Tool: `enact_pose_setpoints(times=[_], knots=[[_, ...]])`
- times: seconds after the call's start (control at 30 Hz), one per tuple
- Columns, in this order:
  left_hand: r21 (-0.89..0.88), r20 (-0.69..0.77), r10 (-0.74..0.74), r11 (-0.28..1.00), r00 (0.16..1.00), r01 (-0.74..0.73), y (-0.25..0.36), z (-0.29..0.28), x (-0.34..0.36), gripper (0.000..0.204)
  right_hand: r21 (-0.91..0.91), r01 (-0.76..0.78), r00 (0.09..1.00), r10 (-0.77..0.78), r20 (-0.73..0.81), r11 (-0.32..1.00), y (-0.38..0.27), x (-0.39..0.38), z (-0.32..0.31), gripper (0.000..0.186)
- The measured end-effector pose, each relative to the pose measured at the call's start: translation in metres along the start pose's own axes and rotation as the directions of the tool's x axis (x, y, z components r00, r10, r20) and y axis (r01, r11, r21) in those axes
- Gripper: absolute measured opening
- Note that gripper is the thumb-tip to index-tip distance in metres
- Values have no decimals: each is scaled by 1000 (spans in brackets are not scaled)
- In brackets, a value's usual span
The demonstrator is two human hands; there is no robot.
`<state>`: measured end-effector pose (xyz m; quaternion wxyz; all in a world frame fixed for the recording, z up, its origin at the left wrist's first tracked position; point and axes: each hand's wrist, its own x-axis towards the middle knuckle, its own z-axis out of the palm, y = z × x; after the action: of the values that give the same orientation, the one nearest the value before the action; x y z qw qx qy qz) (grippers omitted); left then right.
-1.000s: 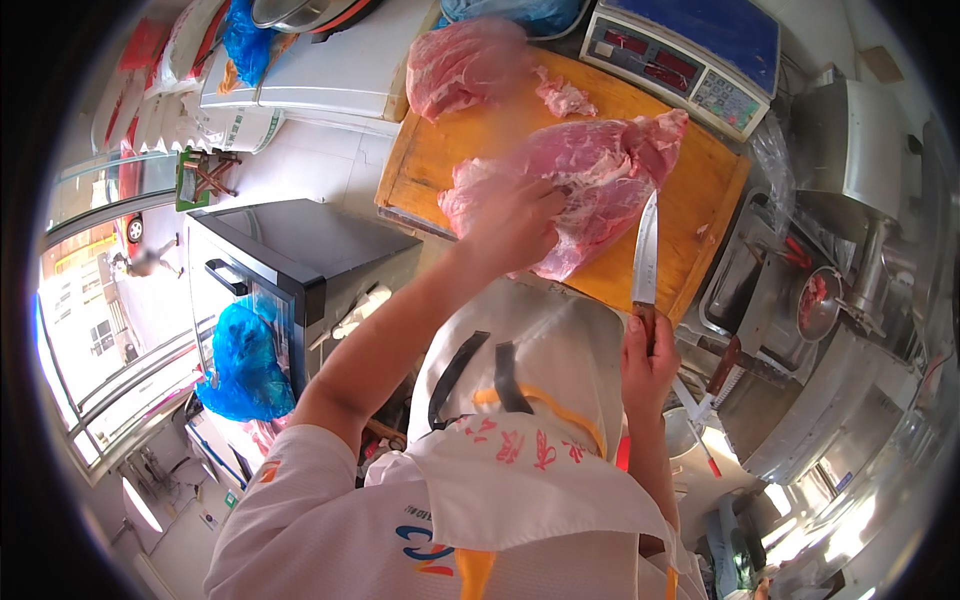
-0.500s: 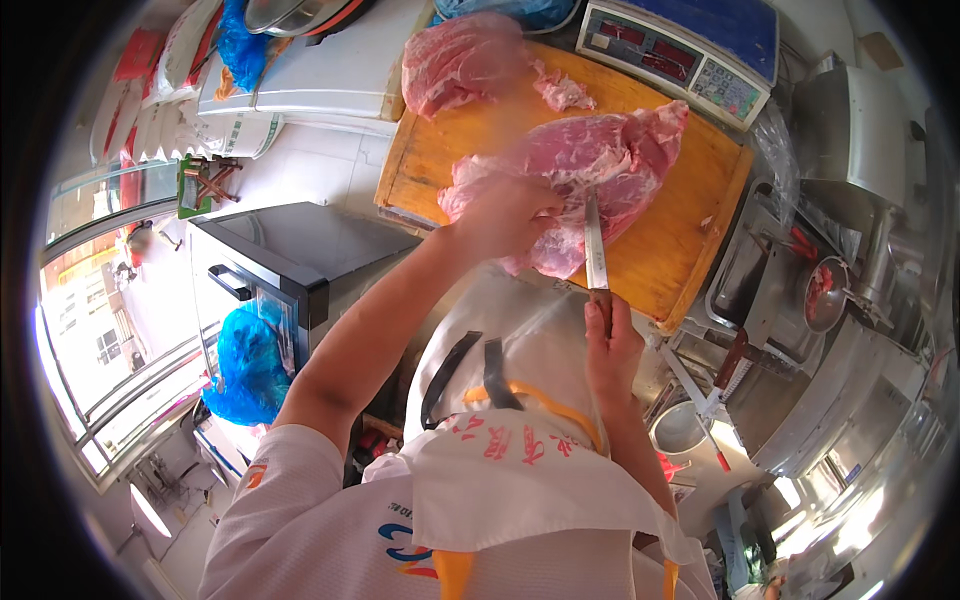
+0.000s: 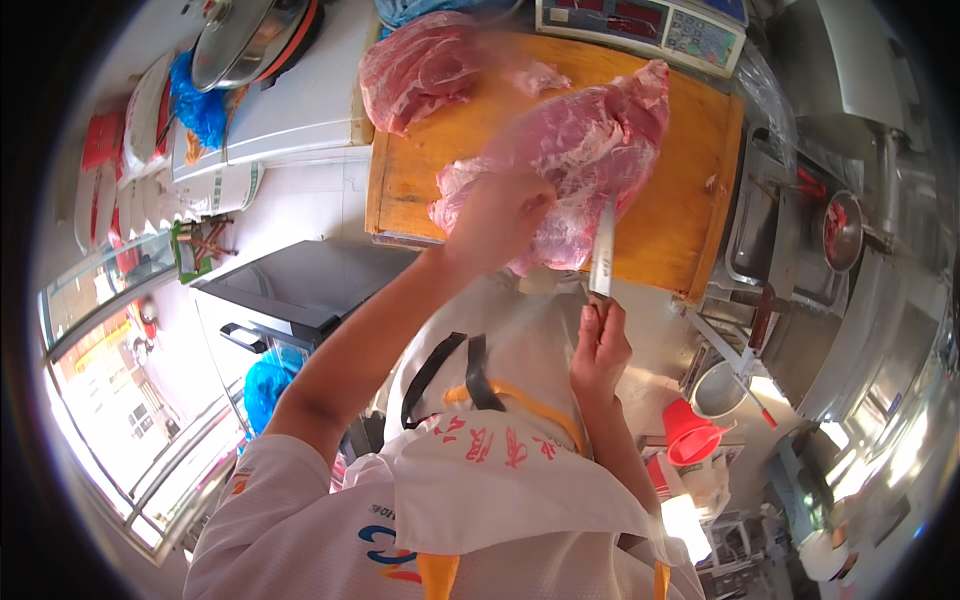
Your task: The person slices a large piece of raw pork into smaller portions using a knife on a wooden cutting board, setting the pieces aside.
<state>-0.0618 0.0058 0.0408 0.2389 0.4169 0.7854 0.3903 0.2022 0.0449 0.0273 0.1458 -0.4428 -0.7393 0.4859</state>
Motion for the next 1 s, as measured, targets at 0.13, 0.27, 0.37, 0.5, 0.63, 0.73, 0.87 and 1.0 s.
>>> enact_pose_setpoints(times=[0.13,0.27,0.37,0.5,0.63,0.73,0.87,1.0], knots=[[55,-226,152,988,962,-143,9,30,6,16,107,-32,992,45,-119,994,-4,-12,-6,19],[93,-286,45,995,957,-20,15,53,12,16,119,-70,986,86,-140,990,-12,-10,-11,17],[101,-327,-10,994,945,45,20,63,16,15,124,-75,985,93,-144,989,-12,-5,-17,15],[137,-302,-75,983,950,122,25,70,26,15,113,-58,993,69,-101,992,-2,4,-29,12],[222,-286,-80,964,955,147,24,71,35,19,71,39,998,-35,-51,997,5,20,-45,12],[225,-316,-66,964,946,143,28,75,35,20,68,98,995,-99,11,993,10,32,-60,13],[131,-305,-178,965,935,227,39,71,29,18,16,131,986,-132,105,991,0,51,-76,14],[70,-264,-200,972,944,226,45,60,30,18,-60,220,952,-201,231,974,-8,73,-88,14]])
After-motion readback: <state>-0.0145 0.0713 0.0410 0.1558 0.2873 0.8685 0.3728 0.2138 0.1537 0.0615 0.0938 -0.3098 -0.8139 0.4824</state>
